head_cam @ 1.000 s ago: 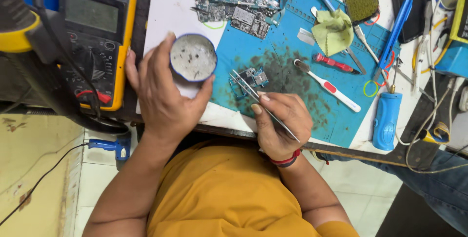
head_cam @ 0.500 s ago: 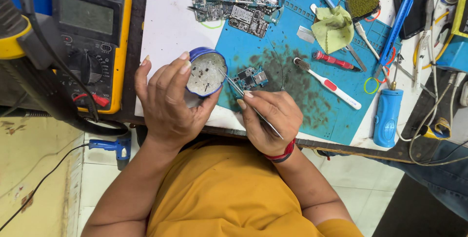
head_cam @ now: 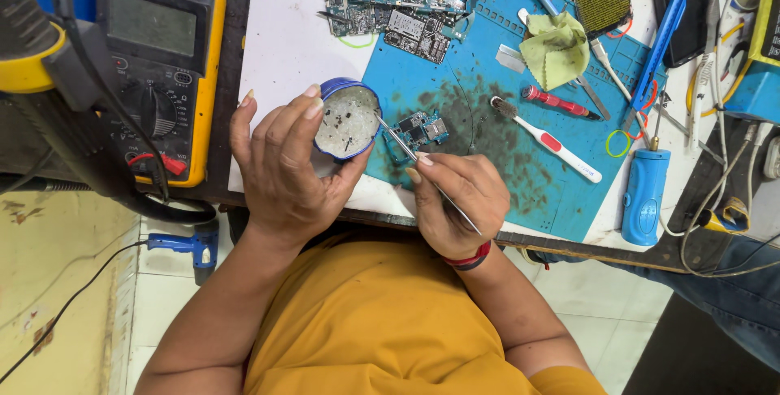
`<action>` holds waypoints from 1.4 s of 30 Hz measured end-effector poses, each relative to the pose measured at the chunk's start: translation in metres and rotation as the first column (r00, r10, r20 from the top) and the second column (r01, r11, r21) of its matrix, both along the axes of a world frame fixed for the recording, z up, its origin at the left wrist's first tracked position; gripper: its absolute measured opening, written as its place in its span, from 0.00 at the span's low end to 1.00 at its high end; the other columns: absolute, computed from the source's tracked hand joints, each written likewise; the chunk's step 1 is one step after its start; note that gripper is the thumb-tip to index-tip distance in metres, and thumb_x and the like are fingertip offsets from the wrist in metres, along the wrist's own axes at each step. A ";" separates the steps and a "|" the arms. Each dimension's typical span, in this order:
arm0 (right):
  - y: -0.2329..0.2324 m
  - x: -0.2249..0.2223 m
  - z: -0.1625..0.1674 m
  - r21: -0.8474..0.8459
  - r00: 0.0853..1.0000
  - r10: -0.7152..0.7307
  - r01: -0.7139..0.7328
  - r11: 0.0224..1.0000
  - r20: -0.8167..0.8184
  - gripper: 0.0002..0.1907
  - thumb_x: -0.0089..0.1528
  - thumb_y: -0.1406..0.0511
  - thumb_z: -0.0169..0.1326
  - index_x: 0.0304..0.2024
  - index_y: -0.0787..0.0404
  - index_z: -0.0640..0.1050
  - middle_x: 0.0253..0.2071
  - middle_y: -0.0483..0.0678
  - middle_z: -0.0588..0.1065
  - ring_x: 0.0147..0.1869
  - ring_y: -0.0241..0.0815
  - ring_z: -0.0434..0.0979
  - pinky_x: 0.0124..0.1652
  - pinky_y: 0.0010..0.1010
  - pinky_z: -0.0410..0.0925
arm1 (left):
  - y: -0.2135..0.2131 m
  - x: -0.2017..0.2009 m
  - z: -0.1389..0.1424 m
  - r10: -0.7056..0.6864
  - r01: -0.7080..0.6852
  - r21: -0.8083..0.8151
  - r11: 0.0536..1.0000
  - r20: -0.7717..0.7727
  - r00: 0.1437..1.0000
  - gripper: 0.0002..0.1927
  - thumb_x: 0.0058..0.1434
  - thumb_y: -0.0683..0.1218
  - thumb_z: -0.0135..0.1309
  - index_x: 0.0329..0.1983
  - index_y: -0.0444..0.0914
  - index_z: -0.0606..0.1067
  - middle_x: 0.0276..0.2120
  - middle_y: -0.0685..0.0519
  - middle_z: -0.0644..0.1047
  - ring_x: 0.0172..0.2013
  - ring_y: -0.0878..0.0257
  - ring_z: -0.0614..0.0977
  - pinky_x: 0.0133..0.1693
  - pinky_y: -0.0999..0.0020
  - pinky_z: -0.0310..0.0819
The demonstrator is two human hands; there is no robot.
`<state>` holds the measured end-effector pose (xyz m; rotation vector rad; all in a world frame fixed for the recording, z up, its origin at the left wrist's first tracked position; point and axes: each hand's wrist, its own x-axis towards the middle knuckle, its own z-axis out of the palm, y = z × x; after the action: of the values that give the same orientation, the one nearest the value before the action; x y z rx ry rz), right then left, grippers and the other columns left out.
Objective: The person repairs a small circuit board at a workbench. They hold the board with tweezers while heating it with a hot air gun, dip the board into a small container of flux, and then work on the board with a handheld probe tool, repositioning it repeatedly on the anti-static mat.
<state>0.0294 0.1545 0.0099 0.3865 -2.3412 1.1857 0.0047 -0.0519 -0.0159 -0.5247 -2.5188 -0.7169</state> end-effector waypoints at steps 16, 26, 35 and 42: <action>-0.003 0.000 0.003 0.037 1.000 -0.004 0.003 0.999 0.022 0.14 0.57 0.76 0.69 0.44 0.64 0.80 0.39 0.51 0.80 0.38 0.46 0.80 0.39 0.31 0.69 | 0.000 0.001 -0.003 -0.001 0.001 0.015 1.000 -0.007 1.000 0.45 0.67 0.54 0.75 0.71 0.40 0.54 0.61 0.47 0.71 0.61 0.55 0.75 0.72 0.44 0.51; -0.004 -0.001 0.003 0.076 1.000 0.011 -0.012 0.997 0.013 0.15 0.58 0.75 0.69 0.45 0.63 0.81 0.39 0.50 0.81 0.37 0.44 0.78 0.38 0.30 0.69 | -0.001 0.001 -0.001 -0.009 0.009 0.016 1.000 -0.005 1.000 0.45 0.67 0.54 0.75 0.71 0.40 0.54 0.61 0.47 0.71 0.61 0.55 0.75 0.72 0.45 0.50; 0.002 0.006 -0.005 -0.087 0.999 -0.040 0.041 0.995 0.014 0.11 0.60 0.74 0.67 0.44 0.65 0.80 0.39 0.53 0.80 0.37 0.45 0.79 0.38 0.29 0.69 | 0.001 0.001 -0.001 0.022 -0.022 0.001 1.000 -0.001 1.000 0.46 0.68 0.54 0.76 0.72 0.39 0.54 0.62 0.46 0.71 0.62 0.55 0.75 0.74 0.45 0.50; 0.024 0.022 -0.003 -0.199 0.976 -0.161 0.189 0.962 0.149 0.08 0.64 0.74 0.63 0.44 0.67 0.79 0.41 0.55 0.80 0.41 0.44 0.78 0.40 0.27 0.69 | 0.000 -0.004 0.008 0.063 -0.075 0.071 0.995 0.157 0.986 0.47 0.66 0.53 0.72 0.74 0.35 0.53 0.66 0.43 0.70 0.66 0.50 0.73 0.75 0.42 0.45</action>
<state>0.0517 0.1780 0.0067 0.0255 -2.2721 1.3922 0.0012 -0.0515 -0.0081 -0.3661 -2.6248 -0.8544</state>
